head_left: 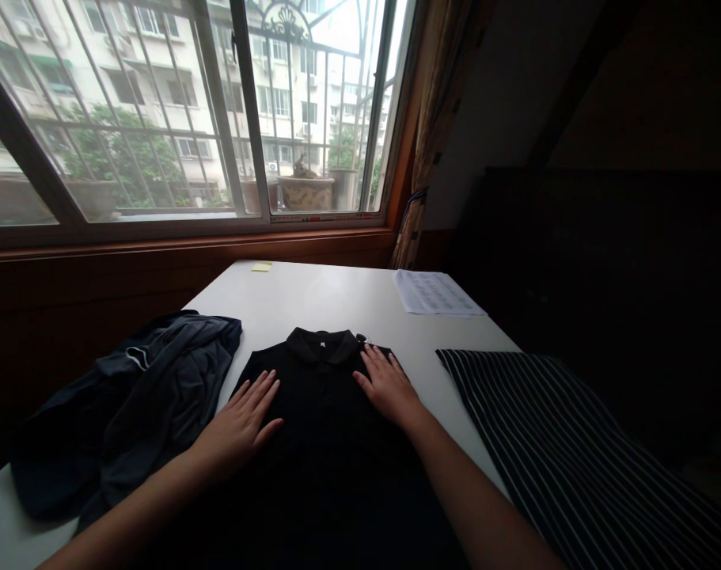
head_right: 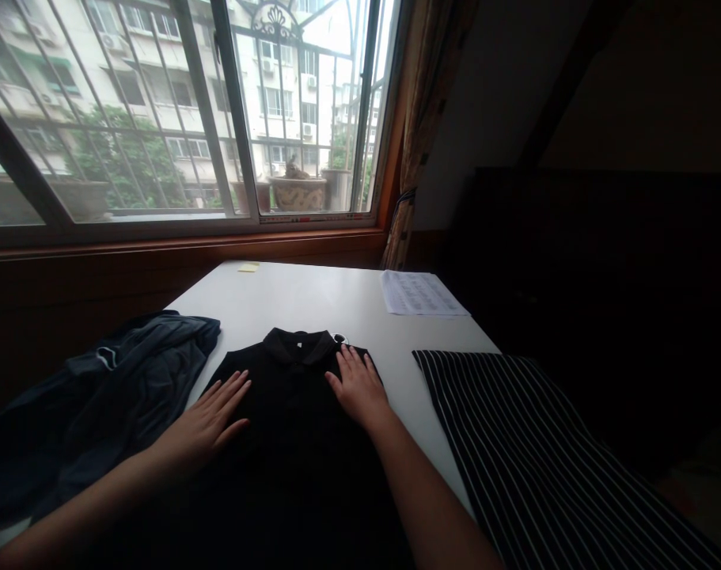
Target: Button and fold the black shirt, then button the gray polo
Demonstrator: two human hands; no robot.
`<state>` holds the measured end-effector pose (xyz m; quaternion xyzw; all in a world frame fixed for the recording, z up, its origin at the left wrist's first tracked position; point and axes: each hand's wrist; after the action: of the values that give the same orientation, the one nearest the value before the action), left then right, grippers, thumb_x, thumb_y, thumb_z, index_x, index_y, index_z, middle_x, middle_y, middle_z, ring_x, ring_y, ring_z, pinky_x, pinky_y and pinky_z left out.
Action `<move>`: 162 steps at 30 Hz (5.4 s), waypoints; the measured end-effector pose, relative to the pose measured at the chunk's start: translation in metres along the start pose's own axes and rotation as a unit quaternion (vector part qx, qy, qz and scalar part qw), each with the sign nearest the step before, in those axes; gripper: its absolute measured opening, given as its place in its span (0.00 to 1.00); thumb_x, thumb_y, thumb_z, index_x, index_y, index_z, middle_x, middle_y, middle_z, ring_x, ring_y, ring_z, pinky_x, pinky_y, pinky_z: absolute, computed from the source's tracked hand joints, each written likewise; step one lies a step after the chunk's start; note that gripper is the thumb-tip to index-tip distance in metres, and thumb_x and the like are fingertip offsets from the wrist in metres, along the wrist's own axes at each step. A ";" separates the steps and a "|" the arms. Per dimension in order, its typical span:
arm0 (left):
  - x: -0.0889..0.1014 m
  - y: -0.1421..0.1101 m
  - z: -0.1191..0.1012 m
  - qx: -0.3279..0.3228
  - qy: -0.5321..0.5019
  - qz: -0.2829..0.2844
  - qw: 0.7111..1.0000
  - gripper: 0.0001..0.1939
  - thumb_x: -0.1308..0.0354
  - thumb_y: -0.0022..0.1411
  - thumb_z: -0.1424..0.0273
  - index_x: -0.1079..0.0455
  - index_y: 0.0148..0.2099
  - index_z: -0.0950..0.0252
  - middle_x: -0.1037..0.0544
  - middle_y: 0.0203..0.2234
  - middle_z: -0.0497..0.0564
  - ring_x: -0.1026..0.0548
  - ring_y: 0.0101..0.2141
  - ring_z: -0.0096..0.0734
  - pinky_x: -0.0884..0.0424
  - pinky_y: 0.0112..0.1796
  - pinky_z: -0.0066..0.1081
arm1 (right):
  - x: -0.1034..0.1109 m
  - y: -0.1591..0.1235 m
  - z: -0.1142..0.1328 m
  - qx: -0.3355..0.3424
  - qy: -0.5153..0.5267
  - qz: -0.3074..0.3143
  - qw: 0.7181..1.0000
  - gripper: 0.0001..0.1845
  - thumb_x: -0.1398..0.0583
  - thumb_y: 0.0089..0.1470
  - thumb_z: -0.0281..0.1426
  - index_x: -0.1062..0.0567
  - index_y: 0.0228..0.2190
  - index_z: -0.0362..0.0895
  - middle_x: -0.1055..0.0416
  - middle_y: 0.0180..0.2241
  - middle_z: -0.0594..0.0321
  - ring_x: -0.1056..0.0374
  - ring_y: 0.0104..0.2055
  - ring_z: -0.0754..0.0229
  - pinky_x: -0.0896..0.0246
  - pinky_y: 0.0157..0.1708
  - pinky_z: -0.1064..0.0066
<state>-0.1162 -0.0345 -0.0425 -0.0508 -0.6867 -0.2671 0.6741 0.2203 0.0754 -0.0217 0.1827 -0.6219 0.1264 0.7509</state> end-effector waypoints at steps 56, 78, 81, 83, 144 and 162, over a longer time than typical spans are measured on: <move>0.021 0.056 0.086 0.285 -0.450 -0.264 0.804 0.17 0.47 0.60 0.66 0.26 0.48 0.67 0.22 0.36 0.54 0.25 0.33 0.35 0.27 0.34 0.33 | -0.016 0.115 0.178 0.088 0.334 0.077 0.935 0.32 0.32 0.52 0.30 0.31 0.57 0.48 0.23 0.42 0.61 0.26 0.45 0.56 0.33 0.45 0.66; 0.018 0.055 0.086 0.255 -0.397 -0.297 0.830 0.14 0.47 0.63 0.67 0.28 0.48 0.65 0.23 0.40 0.54 0.23 0.42 0.40 0.26 0.42 0.37 | -0.041 0.134 0.203 0.102 0.339 0.021 0.935 0.22 0.33 0.55 0.29 0.26 0.51 0.52 0.21 0.42 0.66 0.27 0.47 0.59 0.36 0.51 0.67; 0.023 0.055 0.079 0.224 -0.374 -0.294 0.851 0.11 0.47 0.63 0.69 0.27 0.46 0.63 0.25 0.40 0.53 0.24 0.41 0.39 0.26 0.42 0.37 | -0.041 0.129 0.205 0.106 0.310 -0.006 0.945 0.18 0.34 0.57 0.30 0.25 0.50 0.50 0.24 0.45 0.62 0.30 0.51 0.57 0.39 0.54 0.65; 0.030 0.054 0.072 0.175 -0.341 -0.291 0.877 0.10 0.47 0.64 0.70 0.26 0.44 0.62 0.26 0.40 0.53 0.25 0.40 0.37 0.26 0.42 0.37 | -0.042 0.128 0.206 0.107 0.292 -0.017 0.950 0.17 0.35 0.59 0.31 0.25 0.50 0.50 0.26 0.45 0.61 0.32 0.51 0.56 0.40 0.55 0.64; 0.054 0.110 -0.067 -0.034 -0.344 0.012 0.938 0.20 0.45 0.67 0.70 0.34 0.60 0.63 0.21 0.45 0.55 0.22 0.44 0.37 0.25 0.46 0.36 | 0.058 -0.152 -0.019 0.088 0.114 -0.034 0.989 0.25 0.43 0.66 0.36 0.34 0.63 0.52 0.41 0.67 0.58 0.42 0.67 0.52 0.41 0.65 0.53; -0.017 0.267 -0.133 0.149 -0.402 0.172 0.887 0.38 0.31 0.53 0.71 0.39 0.64 0.68 0.18 0.41 0.56 0.20 0.38 0.38 0.28 0.39 0.30 | 0.041 -0.201 -0.024 0.018 0.081 0.038 0.996 0.33 0.46 0.67 0.46 0.43 0.68 0.51 0.50 0.70 0.59 0.53 0.72 0.50 0.48 0.68 0.51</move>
<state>0.1197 0.1402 0.0143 -0.1700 -0.9111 0.0014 0.3756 0.3336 -0.0965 -0.0085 0.1612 -0.5631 0.1805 0.7902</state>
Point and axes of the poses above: each hand's wrist, its own y-axis towards the middle knuckle, its own x-axis out of the back of the hand, z = x × y
